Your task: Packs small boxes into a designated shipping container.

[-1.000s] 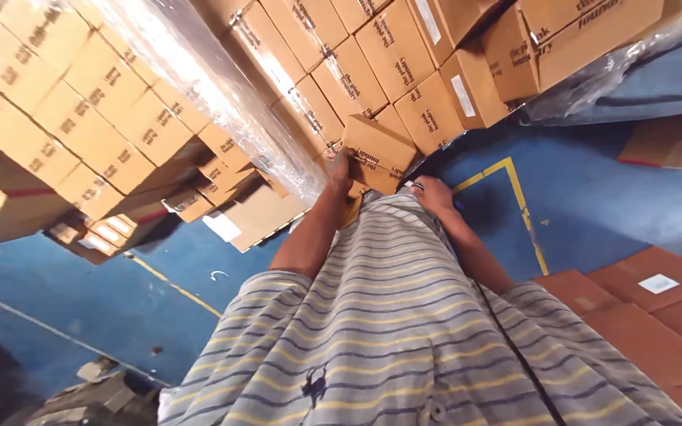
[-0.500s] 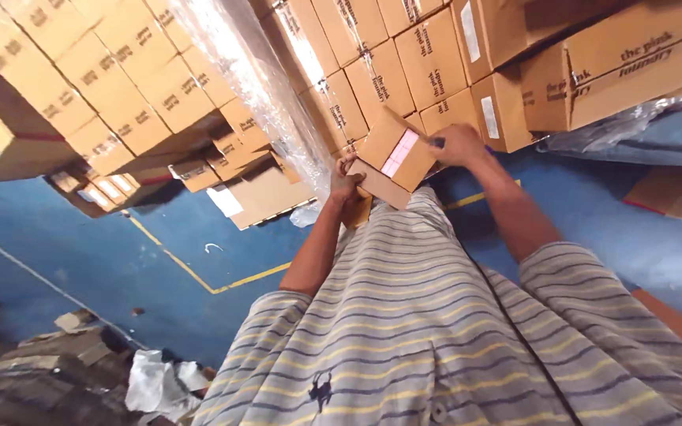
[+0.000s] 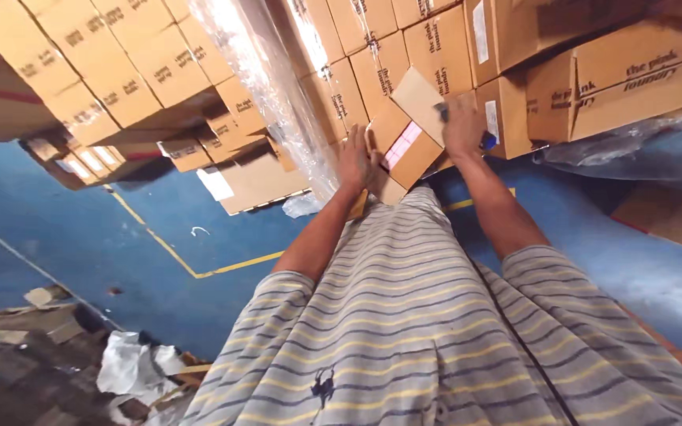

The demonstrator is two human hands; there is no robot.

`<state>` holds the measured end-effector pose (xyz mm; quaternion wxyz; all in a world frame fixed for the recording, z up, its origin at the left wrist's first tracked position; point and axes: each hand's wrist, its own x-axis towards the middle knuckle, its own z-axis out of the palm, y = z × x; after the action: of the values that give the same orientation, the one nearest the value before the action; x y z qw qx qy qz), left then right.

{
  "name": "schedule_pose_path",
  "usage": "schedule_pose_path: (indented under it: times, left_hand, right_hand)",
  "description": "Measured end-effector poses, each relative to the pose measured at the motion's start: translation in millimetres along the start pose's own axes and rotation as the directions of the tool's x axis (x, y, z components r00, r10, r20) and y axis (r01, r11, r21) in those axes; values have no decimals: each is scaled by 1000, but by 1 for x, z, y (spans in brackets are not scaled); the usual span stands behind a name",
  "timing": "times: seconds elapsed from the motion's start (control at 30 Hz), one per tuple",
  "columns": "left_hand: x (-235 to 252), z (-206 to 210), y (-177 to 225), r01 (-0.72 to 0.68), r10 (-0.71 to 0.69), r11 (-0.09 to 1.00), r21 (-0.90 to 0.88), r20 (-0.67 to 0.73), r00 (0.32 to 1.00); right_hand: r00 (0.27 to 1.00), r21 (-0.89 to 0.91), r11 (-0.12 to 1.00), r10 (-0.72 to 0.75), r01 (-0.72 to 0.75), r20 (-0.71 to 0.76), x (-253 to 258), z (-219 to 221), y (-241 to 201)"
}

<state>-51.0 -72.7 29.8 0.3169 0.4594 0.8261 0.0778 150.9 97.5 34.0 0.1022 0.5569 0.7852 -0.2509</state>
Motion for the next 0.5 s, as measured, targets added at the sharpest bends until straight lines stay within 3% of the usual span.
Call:
schedule_pose_path:
  times: [0.1,0.17,0.27,0.3,0.4,0.5]
  left_hand:
    - [11,9,11,75,-81,996,52,129,988]
    - [15,12,9,44,-48,998,35,112,993]
    - [4,4,-9,-132,137,986,-97,48,989]
    - [1,-2,-17,-128,133,976,-175,21,991]
    - [8,-18,-36,-3,26,918,-397,54,998]
    - [19,-19,-43,133,-109,842,-523,76,991]
  right_hand:
    - [923,-67,942,-305,329,236,-28,20,-25]
    - [882,-34,932,-328,360,338,-37,35,-29]
    - [931,95,966,-259,242,256,-58,37,-20]
    - [956,152,971,-214,185,202,-70,35,-14]
    - [996,350,937,-49,20,76,-112,43,16]
    - [997,414,908,79,-66,-13,-141,69,48]
